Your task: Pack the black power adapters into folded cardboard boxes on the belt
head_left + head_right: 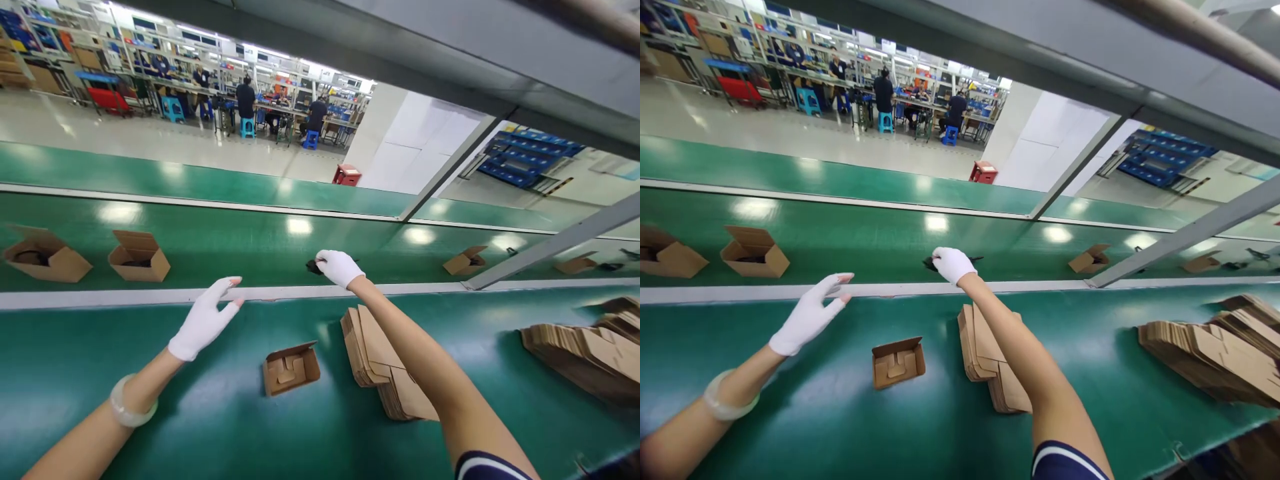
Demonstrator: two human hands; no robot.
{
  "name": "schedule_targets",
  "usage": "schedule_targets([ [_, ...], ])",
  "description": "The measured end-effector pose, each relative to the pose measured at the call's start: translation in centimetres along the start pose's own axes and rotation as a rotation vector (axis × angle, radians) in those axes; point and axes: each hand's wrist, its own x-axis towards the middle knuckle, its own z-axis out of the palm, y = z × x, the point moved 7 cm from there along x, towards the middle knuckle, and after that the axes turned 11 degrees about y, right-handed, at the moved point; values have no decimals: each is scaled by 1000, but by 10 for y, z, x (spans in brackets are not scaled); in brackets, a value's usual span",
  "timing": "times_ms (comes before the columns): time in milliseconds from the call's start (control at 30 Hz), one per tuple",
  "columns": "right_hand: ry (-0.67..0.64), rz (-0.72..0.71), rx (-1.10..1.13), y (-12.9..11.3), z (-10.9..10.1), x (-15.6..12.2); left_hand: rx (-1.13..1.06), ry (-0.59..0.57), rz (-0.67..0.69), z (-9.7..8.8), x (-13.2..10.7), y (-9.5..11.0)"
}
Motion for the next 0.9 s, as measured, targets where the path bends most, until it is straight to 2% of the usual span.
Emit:
schedule_targets([
  [100, 87, -157, 225, -67, -31, -20, -171, 11, 49, 16, 7, 32],
  [167, 196, -244, 501, -104, -57, -38, -344, 50, 79, 17, 10, 52],
  [233, 322, -275, 809, -127, -78, -55, -480, 153, 89, 5, 11, 67],
  [300, 401, -245, 1048, -137, -85, -69, -557, 298, 96, -21, 9, 77],
  [367, 373, -232, 1144, -149, -80, -79, -642, 384, 107, -49, 4, 86],
  [467, 149, -307, 976, -185, -53, -97, -802, 392, 102, -85, -7, 97],
  [533, -16, -371, 853, -214, -31, -114, -846, 409, 100, -104, -15, 104],
  [633, -187, -426, 874, -249, -6, -141, -848, 458, 119, -124, -29, 112],
  [733, -216, -377, 1041, -256, 1, -154, -841, 500, 129, -137, -41, 110],
  [800, -134, -270, 1230, -239, -8, -152, -838, 483, 97, -140, -46, 103],
  [900, 34, -78, 1502, -201, -30, -143, -791, 316, -55, -122, -54, 88],
])
